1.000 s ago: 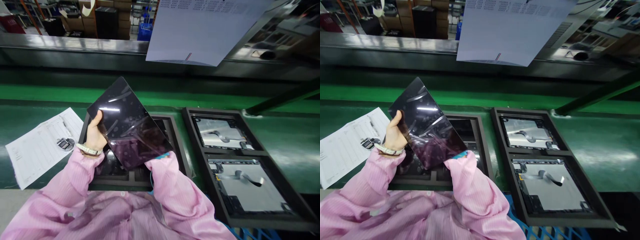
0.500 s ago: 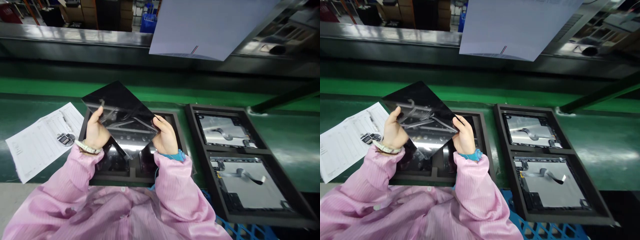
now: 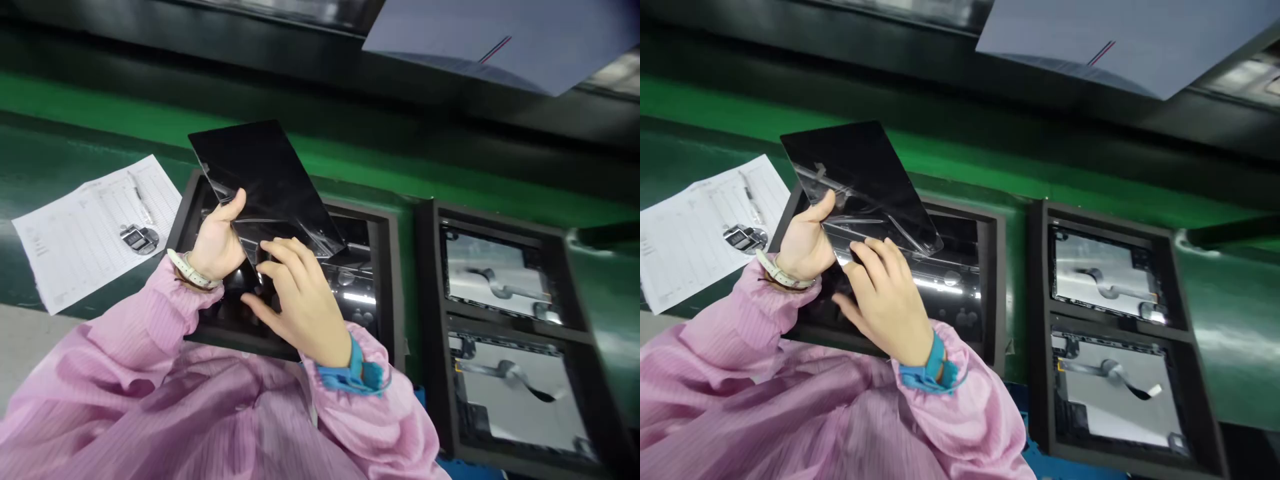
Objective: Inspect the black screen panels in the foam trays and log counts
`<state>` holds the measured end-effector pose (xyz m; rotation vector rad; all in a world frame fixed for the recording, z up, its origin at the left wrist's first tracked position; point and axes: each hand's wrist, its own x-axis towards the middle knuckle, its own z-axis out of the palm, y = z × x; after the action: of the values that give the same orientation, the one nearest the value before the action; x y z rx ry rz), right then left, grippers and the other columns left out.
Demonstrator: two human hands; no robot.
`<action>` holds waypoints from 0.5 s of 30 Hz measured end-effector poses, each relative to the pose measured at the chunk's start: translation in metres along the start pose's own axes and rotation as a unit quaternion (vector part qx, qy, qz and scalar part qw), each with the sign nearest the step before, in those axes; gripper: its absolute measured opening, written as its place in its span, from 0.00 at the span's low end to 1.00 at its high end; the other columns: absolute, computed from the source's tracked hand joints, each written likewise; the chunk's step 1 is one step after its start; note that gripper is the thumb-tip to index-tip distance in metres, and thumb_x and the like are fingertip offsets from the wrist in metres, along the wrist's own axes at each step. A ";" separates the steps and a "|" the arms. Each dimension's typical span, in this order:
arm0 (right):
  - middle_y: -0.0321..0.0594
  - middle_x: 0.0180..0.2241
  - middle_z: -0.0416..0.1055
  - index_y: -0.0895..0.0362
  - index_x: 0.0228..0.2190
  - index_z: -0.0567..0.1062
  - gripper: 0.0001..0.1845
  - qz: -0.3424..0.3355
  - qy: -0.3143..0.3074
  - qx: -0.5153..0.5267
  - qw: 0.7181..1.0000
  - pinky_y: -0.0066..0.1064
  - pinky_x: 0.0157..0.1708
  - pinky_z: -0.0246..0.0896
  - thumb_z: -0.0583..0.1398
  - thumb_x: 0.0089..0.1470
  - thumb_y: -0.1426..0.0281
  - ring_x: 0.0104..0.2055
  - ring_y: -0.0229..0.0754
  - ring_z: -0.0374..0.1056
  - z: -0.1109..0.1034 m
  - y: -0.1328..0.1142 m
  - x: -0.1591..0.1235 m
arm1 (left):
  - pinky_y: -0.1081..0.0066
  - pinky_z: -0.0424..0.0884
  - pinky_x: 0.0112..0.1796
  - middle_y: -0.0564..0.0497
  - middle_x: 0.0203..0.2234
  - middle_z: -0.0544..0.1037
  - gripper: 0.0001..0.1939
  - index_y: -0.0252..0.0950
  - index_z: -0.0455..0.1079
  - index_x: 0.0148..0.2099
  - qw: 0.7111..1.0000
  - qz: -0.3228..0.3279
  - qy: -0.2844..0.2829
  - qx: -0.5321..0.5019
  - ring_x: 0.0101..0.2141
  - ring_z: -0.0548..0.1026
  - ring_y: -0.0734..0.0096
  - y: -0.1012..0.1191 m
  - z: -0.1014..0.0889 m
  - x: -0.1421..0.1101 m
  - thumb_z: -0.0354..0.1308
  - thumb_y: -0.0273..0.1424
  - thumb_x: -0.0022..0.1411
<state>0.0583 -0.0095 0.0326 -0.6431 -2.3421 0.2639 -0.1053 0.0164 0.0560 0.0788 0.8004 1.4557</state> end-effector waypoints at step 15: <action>0.29 0.21 0.74 0.54 0.30 0.65 0.10 0.359 -0.028 0.240 0.901 0.23 0.21 0.66 0.61 0.63 0.70 0.19 0.33 0.71 -0.063 0.055 0.041 | 0.58 0.80 0.50 0.49 0.42 0.82 0.18 0.34 0.77 0.49 0.974 -0.010 -0.076 0.213 0.53 0.80 0.50 -0.008 -0.010 -0.007 0.64 0.42 0.64</action>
<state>0.0944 0.0598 0.0833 -1.2215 -1.8741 1.1582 -0.1034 0.0053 0.0479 0.4997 0.9715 1.2216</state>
